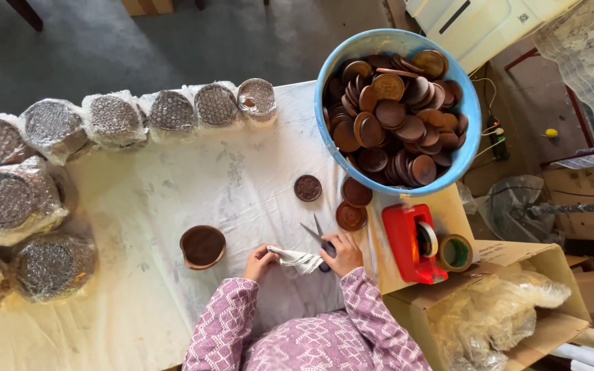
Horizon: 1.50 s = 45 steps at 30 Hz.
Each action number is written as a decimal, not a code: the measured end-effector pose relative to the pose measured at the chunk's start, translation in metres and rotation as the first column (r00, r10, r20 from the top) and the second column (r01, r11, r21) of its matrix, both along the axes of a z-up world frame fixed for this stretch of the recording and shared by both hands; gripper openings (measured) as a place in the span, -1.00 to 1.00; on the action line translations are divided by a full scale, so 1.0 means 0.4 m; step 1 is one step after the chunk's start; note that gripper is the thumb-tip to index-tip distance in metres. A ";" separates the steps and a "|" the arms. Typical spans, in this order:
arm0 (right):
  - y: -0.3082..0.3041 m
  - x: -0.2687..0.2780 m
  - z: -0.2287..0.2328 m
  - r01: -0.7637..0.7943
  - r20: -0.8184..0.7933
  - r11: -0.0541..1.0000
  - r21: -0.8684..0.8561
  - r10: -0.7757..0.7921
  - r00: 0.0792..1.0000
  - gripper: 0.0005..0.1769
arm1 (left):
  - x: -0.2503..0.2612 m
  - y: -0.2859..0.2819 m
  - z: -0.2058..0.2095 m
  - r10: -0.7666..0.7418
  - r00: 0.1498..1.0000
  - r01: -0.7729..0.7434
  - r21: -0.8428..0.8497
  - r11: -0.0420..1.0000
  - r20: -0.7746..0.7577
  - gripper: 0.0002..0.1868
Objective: Cleaning and organizing wooden lids or bases for containers in a fulfillment center setting.
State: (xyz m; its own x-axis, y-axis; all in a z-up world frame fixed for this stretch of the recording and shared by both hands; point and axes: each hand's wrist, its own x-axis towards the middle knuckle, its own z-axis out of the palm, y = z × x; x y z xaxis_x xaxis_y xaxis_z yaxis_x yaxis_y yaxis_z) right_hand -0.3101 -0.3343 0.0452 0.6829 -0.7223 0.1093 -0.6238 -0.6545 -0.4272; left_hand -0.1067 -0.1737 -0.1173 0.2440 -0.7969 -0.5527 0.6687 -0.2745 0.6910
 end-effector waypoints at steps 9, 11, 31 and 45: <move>-0.364 0.093 0.364 0.288 0.569 0.950 -0.116 -0.174 0.804 -0.91 | 0.002 -0.008 0.016 0.010 0.999 -0.010 -0.012 1.000 -0.030 -0.75; -0.500 0.190 0.373 0.189 0.456 0.958 -0.216 -0.072 0.887 -0.92 | -0.004 -0.007 0.000 0.017 1.000 -0.017 -0.002 1.000 -0.021 -0.76; -0.661 0.066 0.218 -0.053 -0.361 0.982 -0.180 -0.016 0.933 -0.60 | -0.017 -0.001 -0.013 0.000 1.000 -0.001 0.037 0.999 0.020 -0.76; -0.663 0.233 0.332 -0.235 -0.181 0.934 -0.269 0.191 0.965 -0.25 | 0.066 -0.042 0.081 0.390 0.883 -0.291 0.348 0.891 -0.262 -0.75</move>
State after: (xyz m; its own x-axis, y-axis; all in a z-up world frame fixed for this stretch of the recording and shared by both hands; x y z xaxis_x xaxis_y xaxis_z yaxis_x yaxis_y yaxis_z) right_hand -0.2170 -0.5993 0.1780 0.8414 -0.5114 0.1745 -0.4983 -0.8593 -0.1153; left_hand -0.0801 -0.1906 -0.0847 0.2432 -0.4876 -0.8385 0.9252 -0.1431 0.3516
